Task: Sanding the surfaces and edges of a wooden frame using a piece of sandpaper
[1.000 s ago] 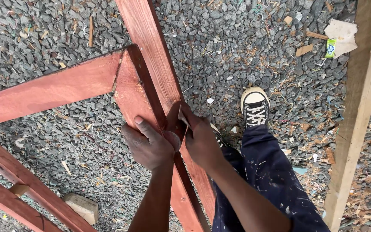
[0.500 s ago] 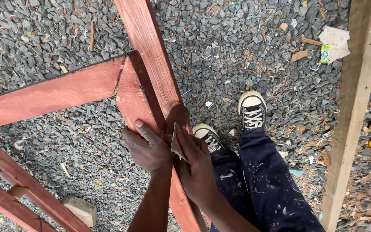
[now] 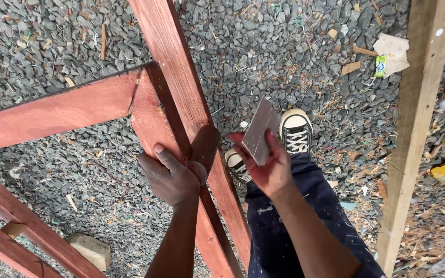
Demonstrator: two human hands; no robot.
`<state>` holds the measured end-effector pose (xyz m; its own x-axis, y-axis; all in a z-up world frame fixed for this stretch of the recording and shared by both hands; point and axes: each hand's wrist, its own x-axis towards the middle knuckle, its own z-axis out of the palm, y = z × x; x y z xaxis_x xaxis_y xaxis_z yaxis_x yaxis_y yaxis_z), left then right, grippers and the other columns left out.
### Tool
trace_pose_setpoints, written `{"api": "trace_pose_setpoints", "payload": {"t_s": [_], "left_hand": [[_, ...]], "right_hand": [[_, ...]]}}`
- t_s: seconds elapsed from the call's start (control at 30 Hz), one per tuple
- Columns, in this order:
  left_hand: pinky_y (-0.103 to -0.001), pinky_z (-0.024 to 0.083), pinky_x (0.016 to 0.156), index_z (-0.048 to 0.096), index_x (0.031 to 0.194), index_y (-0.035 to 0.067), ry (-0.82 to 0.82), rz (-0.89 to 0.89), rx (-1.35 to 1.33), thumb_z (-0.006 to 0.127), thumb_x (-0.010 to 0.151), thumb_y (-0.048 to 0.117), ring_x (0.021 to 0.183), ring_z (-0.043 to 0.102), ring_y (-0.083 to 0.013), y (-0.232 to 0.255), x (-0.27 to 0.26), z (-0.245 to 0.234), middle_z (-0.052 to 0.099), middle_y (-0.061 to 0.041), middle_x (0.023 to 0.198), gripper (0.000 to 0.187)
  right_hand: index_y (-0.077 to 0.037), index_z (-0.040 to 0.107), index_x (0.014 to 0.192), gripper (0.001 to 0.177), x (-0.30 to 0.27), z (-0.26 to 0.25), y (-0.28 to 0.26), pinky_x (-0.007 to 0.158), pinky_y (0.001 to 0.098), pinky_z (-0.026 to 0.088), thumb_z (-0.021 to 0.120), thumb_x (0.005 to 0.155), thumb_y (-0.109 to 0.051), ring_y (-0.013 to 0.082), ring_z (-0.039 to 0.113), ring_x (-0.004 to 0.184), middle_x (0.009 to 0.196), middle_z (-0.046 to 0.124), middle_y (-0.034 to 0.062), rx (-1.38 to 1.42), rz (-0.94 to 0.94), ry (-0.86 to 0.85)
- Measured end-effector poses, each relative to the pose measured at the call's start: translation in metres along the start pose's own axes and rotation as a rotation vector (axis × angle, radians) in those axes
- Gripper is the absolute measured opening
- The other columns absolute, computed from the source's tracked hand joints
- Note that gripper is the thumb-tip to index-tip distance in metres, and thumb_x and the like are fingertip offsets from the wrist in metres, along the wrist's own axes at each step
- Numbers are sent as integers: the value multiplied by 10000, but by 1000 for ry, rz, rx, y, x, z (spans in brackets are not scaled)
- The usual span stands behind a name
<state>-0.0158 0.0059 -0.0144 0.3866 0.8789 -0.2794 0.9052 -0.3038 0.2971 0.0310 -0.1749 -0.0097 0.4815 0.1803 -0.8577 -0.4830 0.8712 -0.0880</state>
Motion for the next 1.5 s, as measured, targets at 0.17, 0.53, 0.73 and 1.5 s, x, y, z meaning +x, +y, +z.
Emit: {"api": "trace_pose_setpoints", "payload": {"t_s": [0.17, 0.53, 0.73, 1.5], "left_hand": [[-544, 511, 958, 524, 1283, 125, -5, 5, 10, 379, 1076, 586, 1078, 640, -423, 11, 1, -8, 616, -163, 1120, 525], [-583, 492, 939, 522, 1181, 116, -10, 17, -21, 367, 1067, 582, 1050, 621, -466, 20, -4, -10, 585, -195, 1041, 504], [-589, 395, 647, 504, 1103, 26, 8, 108, 45, 312, 1058, 497, 861, 577, -513, 40, -7, -18, 616, -222, 966, 511], [-557, 517, 918, 520, 1131, 123, -17, 12, -28, 375, 1049, 589, 1013, 639, -429, 38, -9, -15, 573, -149, 984, 495]], "right_hand": [[-109, 749, 1131, 284, 0, -15, 62, 1077, 385, 444, 595, 982, -296, 268, 709, 1120, 1119, 773, 125, -165, 19, 91], [-169, 630, 1349, 374, -26, 32, 72, 1041, 562, 510, 569, 991, -258, 265, 652, 1197, 1250, 726, 113, -37, 80, 186], [-187, 631, 1302, 401, -17, 23, 75, 788, 405, 506, 499, 989, -400, 248, 647, 734, 1120, 711, 70, -89, 258, 389], [-40, 404, 1505, 659, 2, 45, 38, 1174, 558, 339, 457, 995, -454, 446, 421, 1444, 1520, 425, 316, -483, 389, 330]]}}
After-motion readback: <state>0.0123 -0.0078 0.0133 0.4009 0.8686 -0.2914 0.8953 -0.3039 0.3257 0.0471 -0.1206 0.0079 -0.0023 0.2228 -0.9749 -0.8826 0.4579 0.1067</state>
